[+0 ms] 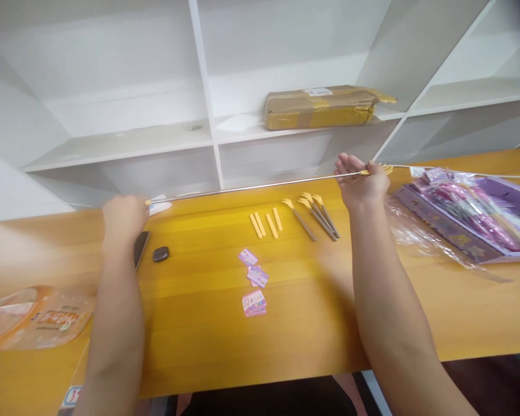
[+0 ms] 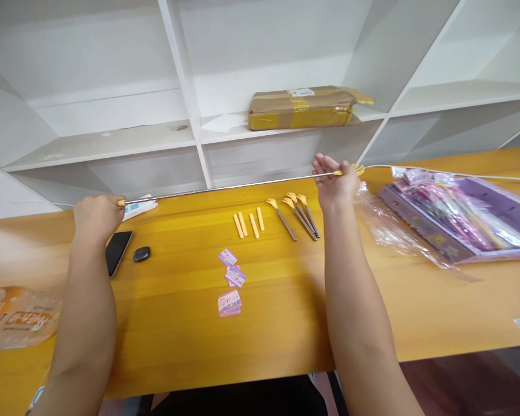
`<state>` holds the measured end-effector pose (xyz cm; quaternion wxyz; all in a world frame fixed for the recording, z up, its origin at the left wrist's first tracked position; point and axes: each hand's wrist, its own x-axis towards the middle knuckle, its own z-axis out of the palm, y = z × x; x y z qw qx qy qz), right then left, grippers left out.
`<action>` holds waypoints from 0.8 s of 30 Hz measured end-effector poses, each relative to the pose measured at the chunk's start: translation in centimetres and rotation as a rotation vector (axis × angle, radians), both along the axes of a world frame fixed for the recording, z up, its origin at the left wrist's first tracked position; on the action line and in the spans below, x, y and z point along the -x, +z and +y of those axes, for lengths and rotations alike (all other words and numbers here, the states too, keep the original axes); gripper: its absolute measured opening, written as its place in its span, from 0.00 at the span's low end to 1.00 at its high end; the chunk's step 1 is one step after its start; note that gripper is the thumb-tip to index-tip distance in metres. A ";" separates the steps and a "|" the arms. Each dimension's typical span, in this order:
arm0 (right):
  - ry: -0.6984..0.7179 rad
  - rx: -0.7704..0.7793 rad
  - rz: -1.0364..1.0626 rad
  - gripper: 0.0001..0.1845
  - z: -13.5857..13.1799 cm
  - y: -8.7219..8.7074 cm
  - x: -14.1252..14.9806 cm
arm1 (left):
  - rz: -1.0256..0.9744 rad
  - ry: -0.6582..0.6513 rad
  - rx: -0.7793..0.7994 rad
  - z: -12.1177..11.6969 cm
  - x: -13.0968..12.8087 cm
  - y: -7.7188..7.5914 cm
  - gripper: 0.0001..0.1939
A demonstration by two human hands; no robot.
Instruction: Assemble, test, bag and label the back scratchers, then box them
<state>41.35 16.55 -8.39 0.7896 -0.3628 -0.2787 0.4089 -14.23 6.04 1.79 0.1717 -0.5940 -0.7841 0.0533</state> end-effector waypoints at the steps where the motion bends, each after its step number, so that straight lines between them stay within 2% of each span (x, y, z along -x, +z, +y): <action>1: -0.002 -0.006 -0.006 0.33 0.0 0.0 0.0 | -0.003 -0.013 -0.007 0.0 0.0 -0.1 0.21; 5: -0.055 -0.003 0.014 0.33 -0.3 0.3 -0.3 | -0.004 -0.073 0.003 -0.3 -0.2 -0.1 0.20; 9: -0.062 0.023 0.037 0.34 -0.6 1.8 0.6 | -0.001 -0.080 0.054 -0.5 -1.2 0.3 0.21; 11: -0.061 0.017 0.003 0.35 -1.4 2.7 3.5 | -0.009 -0.102 0.079 -0.5 -3.0 0.1 0.21; 14: -0.068 -0.045 -0.054 0.31 -4.3 3.2 11.9 | -0.050 -0.200 0.099 -0.8 -8.0 -1.6 0.20; 17: 0.146 -0.091 -0.164 0.31 -8.0 1.9 21.9 | -0.149 -0.394 0.181 -1.6 -13.4 -4.4 0.20; 19: 0.198 -0.093 -0.152 0.37 -9.7 0.6 26.4 | -0.185 -0.436 0.215 -1.9 -15.5 -6.1 0.20; 21: 0.331 -0.104 -0.176 0.40 -10.1 -0.5 28.2 | -0.194 -0.436 0.220 -1.7 -15.9 -7.0 0.21; 22: 0.399 -0.098 -0.226 0.41 -9.9 -0.9 28.1 | -0.196 -0.426 0.216 -1.4 -15.6 -7.2 0.20; 24: 0.552 -0.047 -0.477 0.41 -8.9 -1.2 26.4 | -0.201 -0.390 0.204 -0.7 -14.5 -7.2 0.20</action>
